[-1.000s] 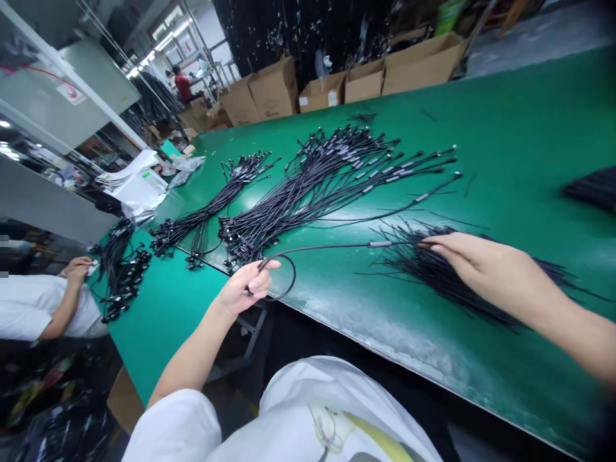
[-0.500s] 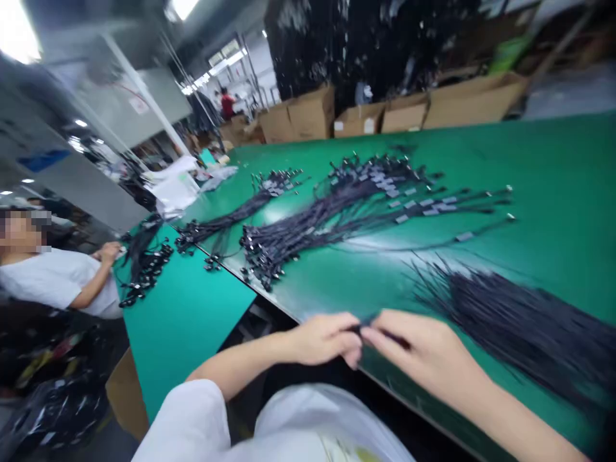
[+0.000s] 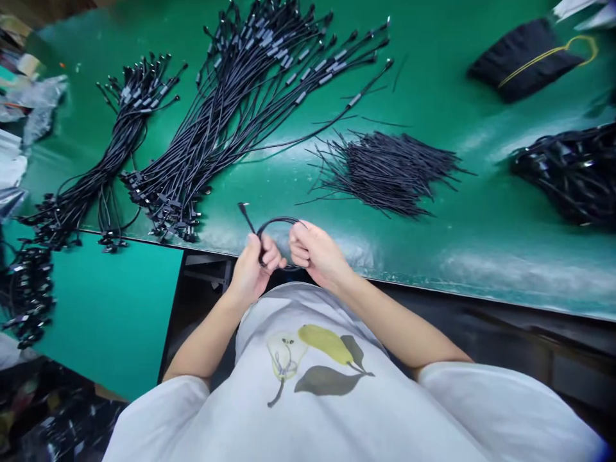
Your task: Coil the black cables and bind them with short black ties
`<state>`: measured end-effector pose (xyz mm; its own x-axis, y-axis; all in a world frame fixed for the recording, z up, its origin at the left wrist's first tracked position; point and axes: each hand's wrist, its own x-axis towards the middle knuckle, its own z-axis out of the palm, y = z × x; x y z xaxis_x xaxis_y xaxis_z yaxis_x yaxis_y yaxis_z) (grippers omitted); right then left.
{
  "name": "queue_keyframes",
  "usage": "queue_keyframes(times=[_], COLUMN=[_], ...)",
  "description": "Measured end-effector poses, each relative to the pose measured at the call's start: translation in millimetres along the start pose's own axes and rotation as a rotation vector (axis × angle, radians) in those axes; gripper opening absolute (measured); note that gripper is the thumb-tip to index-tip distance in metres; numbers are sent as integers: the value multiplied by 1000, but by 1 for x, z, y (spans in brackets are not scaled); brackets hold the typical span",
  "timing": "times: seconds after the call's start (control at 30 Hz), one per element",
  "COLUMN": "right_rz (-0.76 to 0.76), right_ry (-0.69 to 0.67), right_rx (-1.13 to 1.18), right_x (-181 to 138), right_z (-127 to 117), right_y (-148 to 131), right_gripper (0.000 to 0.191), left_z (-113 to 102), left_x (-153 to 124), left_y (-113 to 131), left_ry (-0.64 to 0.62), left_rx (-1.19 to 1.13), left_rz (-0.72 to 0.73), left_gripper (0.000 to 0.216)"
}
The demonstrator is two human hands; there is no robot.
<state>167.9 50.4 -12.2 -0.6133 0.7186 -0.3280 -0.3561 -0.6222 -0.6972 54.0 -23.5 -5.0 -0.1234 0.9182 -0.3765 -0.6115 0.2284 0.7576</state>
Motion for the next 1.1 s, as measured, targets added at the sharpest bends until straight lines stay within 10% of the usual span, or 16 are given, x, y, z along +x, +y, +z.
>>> queue_keyframes(times=[0.4,0.67,0.83,1.1], right_rz=[-84,-86,3,-650], right_ry=[46,-62,-218,-418], right_rx=[-92,-28,-38,-1138], right_x=[-22,-32,-25,-47], right_z=[8,17,2,-43], right_y=[17,-8,-18,-40], right_gripper=[45,58,61,32], left_z=[-22,-8,14,-3], left_x=[-4,-22,-40,-28], left_y=[-15,-26,-22,-22], left_ry=[-290,-473,-266,-180], left_rx=[802,338,79,484], left_rz=[-63,-288,-396,-285], left_gripper=[42,49,46,39])
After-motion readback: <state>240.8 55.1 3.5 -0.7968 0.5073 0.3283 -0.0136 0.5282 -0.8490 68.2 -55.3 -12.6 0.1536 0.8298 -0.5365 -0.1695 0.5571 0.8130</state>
